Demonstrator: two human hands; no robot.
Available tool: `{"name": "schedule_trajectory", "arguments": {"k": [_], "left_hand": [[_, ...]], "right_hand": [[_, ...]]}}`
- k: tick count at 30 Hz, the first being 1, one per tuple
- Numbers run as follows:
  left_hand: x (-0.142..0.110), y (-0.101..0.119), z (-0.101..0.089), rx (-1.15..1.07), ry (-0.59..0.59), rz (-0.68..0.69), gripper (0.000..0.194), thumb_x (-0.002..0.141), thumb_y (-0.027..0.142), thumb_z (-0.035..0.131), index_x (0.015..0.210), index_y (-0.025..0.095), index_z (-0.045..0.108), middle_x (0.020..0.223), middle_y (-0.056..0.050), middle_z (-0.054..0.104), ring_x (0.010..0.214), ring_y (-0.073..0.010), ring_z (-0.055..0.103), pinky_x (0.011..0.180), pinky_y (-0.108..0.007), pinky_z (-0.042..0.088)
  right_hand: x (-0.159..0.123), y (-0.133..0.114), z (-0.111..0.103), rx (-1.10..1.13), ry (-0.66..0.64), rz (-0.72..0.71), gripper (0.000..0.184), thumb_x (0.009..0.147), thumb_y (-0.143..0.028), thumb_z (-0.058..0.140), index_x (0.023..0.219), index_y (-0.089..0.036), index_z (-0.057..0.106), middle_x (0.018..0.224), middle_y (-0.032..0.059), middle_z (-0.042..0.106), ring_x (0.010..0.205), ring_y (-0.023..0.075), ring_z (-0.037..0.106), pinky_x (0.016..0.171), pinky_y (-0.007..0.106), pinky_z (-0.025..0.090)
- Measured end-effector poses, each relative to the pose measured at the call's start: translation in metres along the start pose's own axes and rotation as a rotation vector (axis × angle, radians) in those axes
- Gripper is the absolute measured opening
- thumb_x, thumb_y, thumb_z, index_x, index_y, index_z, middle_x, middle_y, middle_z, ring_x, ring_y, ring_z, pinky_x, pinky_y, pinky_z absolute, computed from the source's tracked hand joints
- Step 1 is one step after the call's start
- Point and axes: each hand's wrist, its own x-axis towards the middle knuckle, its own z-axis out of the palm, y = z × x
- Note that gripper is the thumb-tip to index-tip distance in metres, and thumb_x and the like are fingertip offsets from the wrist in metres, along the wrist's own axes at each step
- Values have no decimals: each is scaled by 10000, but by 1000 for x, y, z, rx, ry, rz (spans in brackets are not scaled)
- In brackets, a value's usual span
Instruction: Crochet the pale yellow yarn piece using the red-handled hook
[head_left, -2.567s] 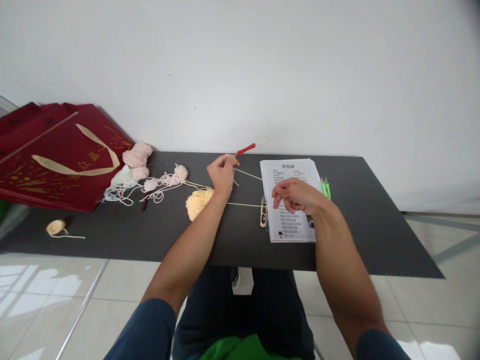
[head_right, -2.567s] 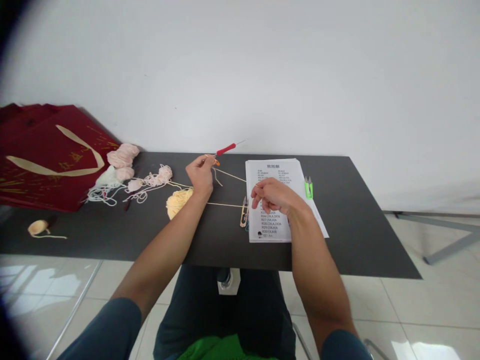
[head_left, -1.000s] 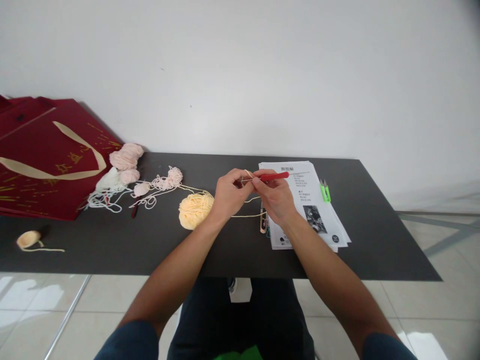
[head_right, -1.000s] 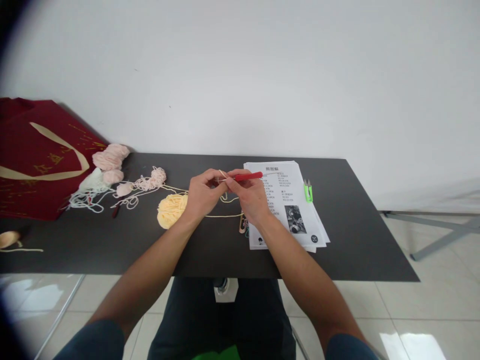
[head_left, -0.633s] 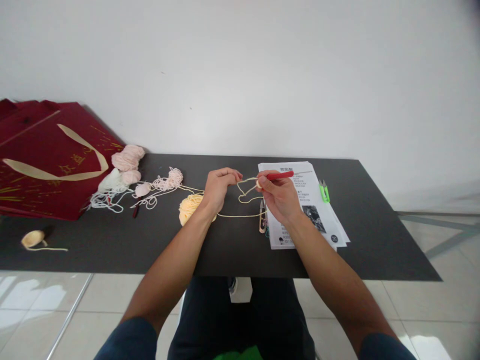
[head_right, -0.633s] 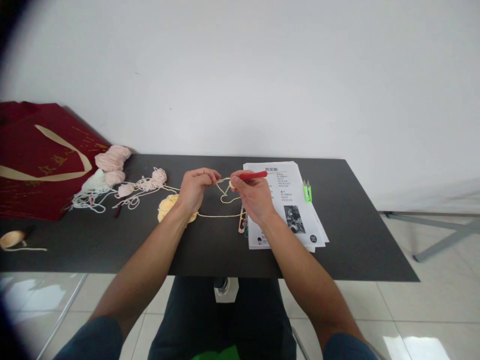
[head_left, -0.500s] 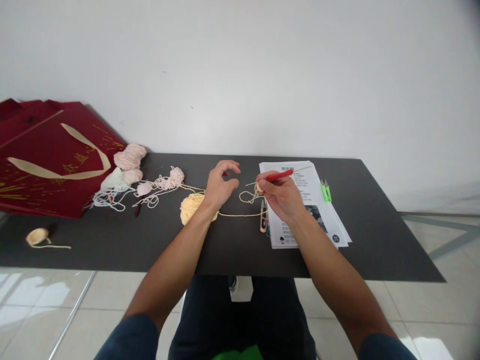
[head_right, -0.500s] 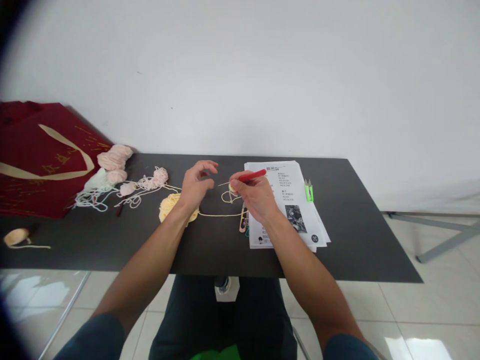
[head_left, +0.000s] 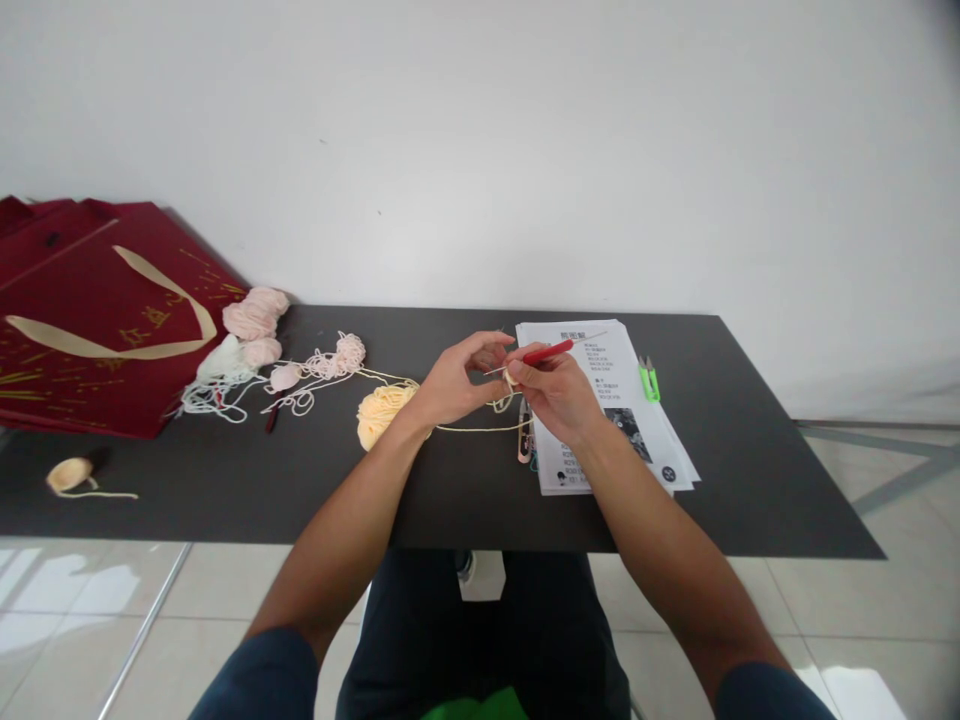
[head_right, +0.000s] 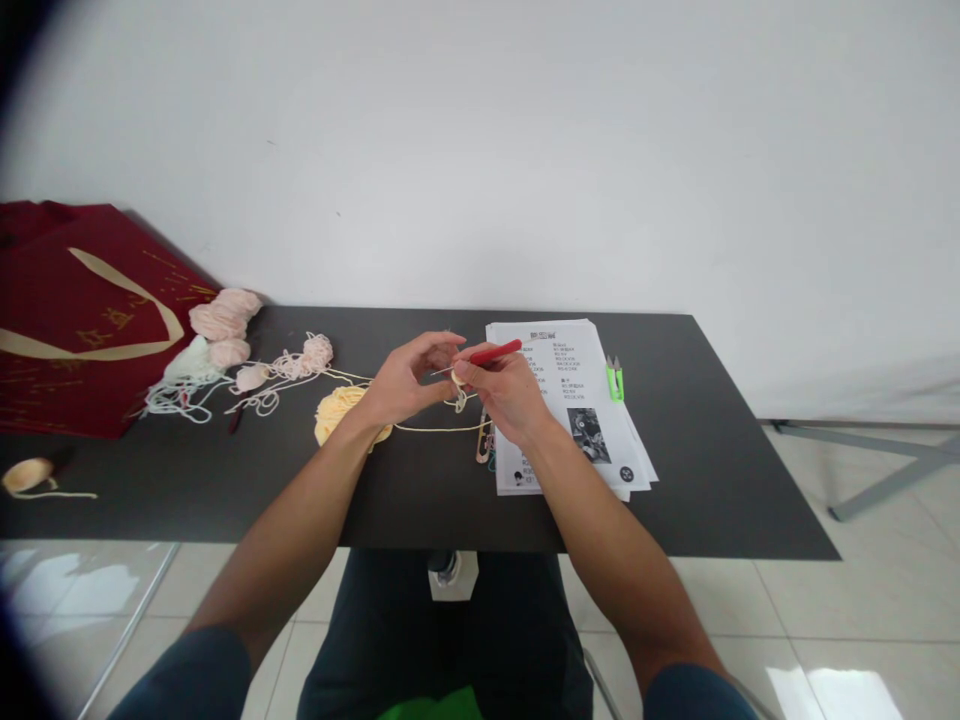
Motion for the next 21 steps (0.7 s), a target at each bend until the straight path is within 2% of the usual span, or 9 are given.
{"name": "schedule_trajectory", "arguments": {"k": [4,7,9,10,12,15,18,21], "left_hand": [[0,1,5,110,58,35,516,785,225,823,1278,230,671,960,-23,714,827,-148,656,819,-314,546],[0,0,5,200,102,53,465,783,157,758,1239,233,704,885,-1,718,833,-151,666,881,-333,533],[1,0,4,174,144,37,471,734,94,709,1185,228,734,777,31,673,799,-149,657,901,-345,525],[2,0,3,107,177,15,467,698,73,688,1135,224,750,722,46,632,782,-148,651,883,-341,527],[4,1,0,-170,238,-63,441,650,71,652,1054,210,760,650,60,565,759,-152,658,810,-323,545],[7,4,-6,-582,281,-212,391,631,97,663,1001,177,764,675,39,562,778,-168,687,705,-309,594],[8,6,-14,-685,329,-306,394,633,80,743,1017,169,762,816,-8,637,853,-174,716,502,-192,508],[9,5,-19,-713,372,-341,503,614,-1,734,1078,193,744,1104,-78,726,1073,-203,736,522,-132,511]], "right_hand": [[0,1,-2,-37,27,24,233,653,-336,969,752,-228,787,694,-21,676,698,137,585,665,322,441],[1,0,-4,-51,45,26,243,639,-327,976,758,-220,792,689,-24,664,677,123,556,634,308,420],[2,-1,-5,-37,38,20,240,640,-319,978,758,-219,794,699,-24,658,674,114,541,625,297,415],[2,-2,-5,-22,29,19,236,646,-318,977,756,-219,793,712,-23,657,677,111,538,624,292,416],[2,-3,-6,11,14,17,228,661,-318,972,751,-216,789,740,-20,655,680,104,526,622,283,420],[3,-3,-6,37,12,20,226,667,-305,971,751,-207,786,769,-16,648,686,96,513,615,274,419],[3,-2,-6,35,21,29,239,655,-305,977,748,-206,780,775,-14,648,686,98,506,616,284,416],[3,-1,-4,19,25,31,258,642,-325,982,745,-208,777,767,-11,659,685,109,514,622,303,415]]}}
